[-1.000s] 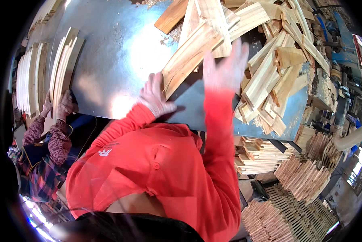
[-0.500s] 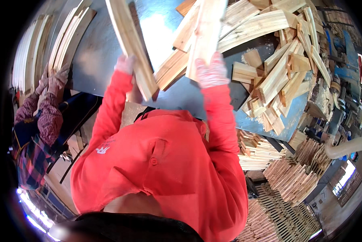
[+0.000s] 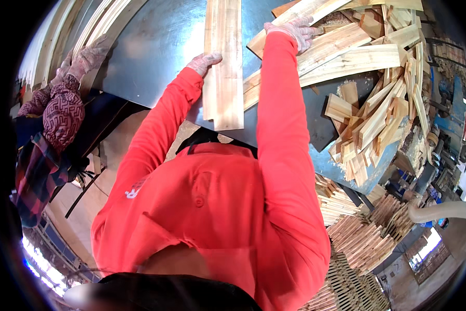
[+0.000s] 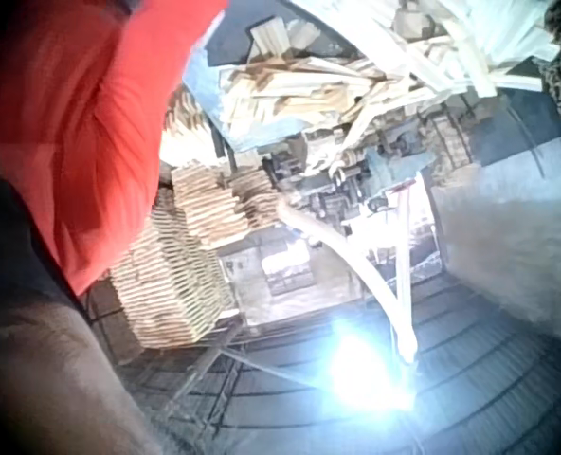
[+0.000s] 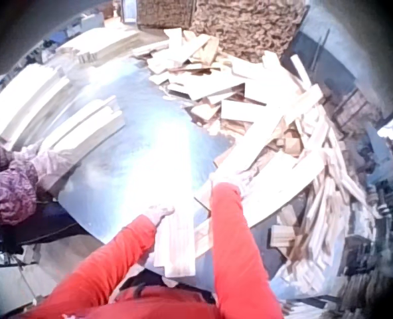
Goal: The person sorts through a large pile of wooden planks on a metal table, picking up pieces one by one and arranging them into a neat stack. The person wears gloves and handles the wood with both hands, moving from a disorganized pile to an organized stack.
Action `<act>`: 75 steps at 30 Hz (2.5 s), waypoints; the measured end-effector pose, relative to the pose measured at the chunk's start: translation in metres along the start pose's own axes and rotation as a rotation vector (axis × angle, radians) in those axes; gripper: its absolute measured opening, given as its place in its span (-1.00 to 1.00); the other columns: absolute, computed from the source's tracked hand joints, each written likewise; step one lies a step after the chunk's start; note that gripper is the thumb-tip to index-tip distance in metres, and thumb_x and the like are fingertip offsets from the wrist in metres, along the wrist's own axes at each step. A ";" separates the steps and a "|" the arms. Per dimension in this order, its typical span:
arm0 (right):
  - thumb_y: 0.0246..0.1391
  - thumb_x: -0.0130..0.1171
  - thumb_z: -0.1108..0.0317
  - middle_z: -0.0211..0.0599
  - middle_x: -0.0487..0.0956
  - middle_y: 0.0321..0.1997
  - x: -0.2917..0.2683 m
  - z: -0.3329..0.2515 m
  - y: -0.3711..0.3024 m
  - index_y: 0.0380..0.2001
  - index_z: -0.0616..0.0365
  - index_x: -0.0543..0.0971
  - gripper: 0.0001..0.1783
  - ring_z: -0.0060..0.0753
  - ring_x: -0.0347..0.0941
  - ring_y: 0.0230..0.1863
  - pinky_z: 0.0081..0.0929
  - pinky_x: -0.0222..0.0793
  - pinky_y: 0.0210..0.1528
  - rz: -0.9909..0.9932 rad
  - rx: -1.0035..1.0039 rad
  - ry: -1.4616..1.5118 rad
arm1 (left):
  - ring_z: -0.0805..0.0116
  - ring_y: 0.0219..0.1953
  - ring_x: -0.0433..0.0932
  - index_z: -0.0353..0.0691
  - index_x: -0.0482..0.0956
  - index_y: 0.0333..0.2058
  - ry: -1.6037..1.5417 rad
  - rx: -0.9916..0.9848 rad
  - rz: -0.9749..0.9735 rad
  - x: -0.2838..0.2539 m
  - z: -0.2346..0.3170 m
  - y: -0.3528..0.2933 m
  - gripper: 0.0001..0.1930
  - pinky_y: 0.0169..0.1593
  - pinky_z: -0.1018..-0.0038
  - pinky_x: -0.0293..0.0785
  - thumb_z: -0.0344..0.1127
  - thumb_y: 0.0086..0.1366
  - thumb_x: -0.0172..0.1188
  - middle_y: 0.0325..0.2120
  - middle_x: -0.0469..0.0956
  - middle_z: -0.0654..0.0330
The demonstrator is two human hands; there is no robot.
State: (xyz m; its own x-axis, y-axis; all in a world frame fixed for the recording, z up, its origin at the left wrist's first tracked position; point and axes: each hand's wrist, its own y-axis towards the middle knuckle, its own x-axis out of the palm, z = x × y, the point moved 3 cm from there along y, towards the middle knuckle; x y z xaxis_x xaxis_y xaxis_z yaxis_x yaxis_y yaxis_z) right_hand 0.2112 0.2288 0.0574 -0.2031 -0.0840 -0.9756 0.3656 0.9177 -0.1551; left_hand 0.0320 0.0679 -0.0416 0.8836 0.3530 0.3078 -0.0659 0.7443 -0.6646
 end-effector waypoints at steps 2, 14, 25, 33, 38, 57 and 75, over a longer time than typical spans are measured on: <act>-0.31 0.47 -0.09 0.22 0.00 0.43 0.008 -0.002 0.007 0.40 0.22 -0.35 0.47 0.12 0.26 0.30 -0.23 0.34 0.23 -0.107 0.135 0.076 | 0.19 -0.30 0.61 -0.35 0.54 -0.09 0.004 0.015 -0.030 -0.010 0.005 -0.004 -0.54 -0.10 0.30 0.54 -0.17 0.11 0.34 -0.29 0.63 0.08; -0.07 0.21 -0.20 0.16 0.47 0.12 0.024 0.031 -0.170 0.32 0.12 0.20 -0.02 0.12 0.33 0.23 -0.18 0.23 0.26 -0.126 -0.530 0.210 | -0.09 -0.28 0.61 -0.24 0.49 0.00 0.841 0.075 0.249 -0.018 0.045 0.014 -0.46 -0.21 0.16 0.55 -0.01 0.13 0.21 -0.28 0.60 -0.15; 0.04 0.12 -0.02 0.06 0.58 -0.10 0.015 0.020 -0.131 0.26 0.12 0.27 -0.24 0.10 0.53 -0.06 -0.12 0.43 0.05 -0.556 -0.260 0.260 | -0.09 0.05 0.50 -0.31 0.05 0.30 1.059 0.171 0.258 -0.013 0.046 -0.025 0.11 0.12 0.21 0.39 0.43 0.00 0.14 0.00 0.48 -0.25; -0.09 0.42 0.31 0.02 0.32 0.23 -0.011 0.149 -0.030 0.22 0.38 0.22 -0.14 -0.19 0.39 0.13 -0.33 0.40 0.13 0.115 0.388 0.879 | 0.05 0.01 0.52 -0.28 0.03 0.27 1.027 0.113 0.430 0.032 0.034 -0.039 0.08 0.10 0.30 0.42 -0.09 -0.15 0.52 0.00 0.48 -0.09; -0.07 0.40 0.33 -0.16 0.59 -0.09 0.040 0.147 -0.043 0.03 0.26 0.41 -0.40 -0.29 0.53 -0.14 -0.32 0.43 0.01 0.066 0.170 1.605 | 0.10 0.02 0.52 -0.27 -0.04 0.31 1.146 0.215 0.429 0.010 0.050 -0.032 0.11 0.14 0.35 0.42 -0.13 -0.11 0.49 0.01 0.48 -0.08; -0.02 0.37 0.01 -0.14 0.16 0.39 0.121 0.004 -0.191 0.43 0.06 -0.21 0.19 -0.22 0.13 0.34 -0.42 0.09 0.33 -1.525 -0.044 1.519 | 0.24 -0.14 0.57 -0.41 0.40 0.09 -0.359 0.075 -0.251 -0.082 0.029 -0.059 -0.35 -0.04 0.37 0.51 -0.05 0.14 0.29 -0.14 0.56 -0.01; 0.03 -0.03 0.60 -0.05 0.37 0.24 0.155 -0.012 -0.166 0.29 0.27 0.21 -0.33 -0.28 0.27 0.26 -0.44 0.19 0.29 -1.164 -0.394 1.058 | -0.15 0.25 0.22 -0.37 -0.19 0.35 1.251 -0.104 0.568 -0.014 0.062 -0.093 0.12 0.28 0.19 0.21 -0.01 0.01 0.35 0.23 0.14 -0.26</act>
State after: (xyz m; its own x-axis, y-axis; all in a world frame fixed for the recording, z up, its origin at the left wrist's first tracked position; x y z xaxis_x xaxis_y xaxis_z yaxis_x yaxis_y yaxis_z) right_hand 0.1084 0.0679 -0.0661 -0.7507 -0.6298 0.1993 -0.6342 0.6027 -0.4844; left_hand -0.0033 0.0286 0.0583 0.5757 -0.1899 -0.7953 -0.5687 0.6059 -0.5563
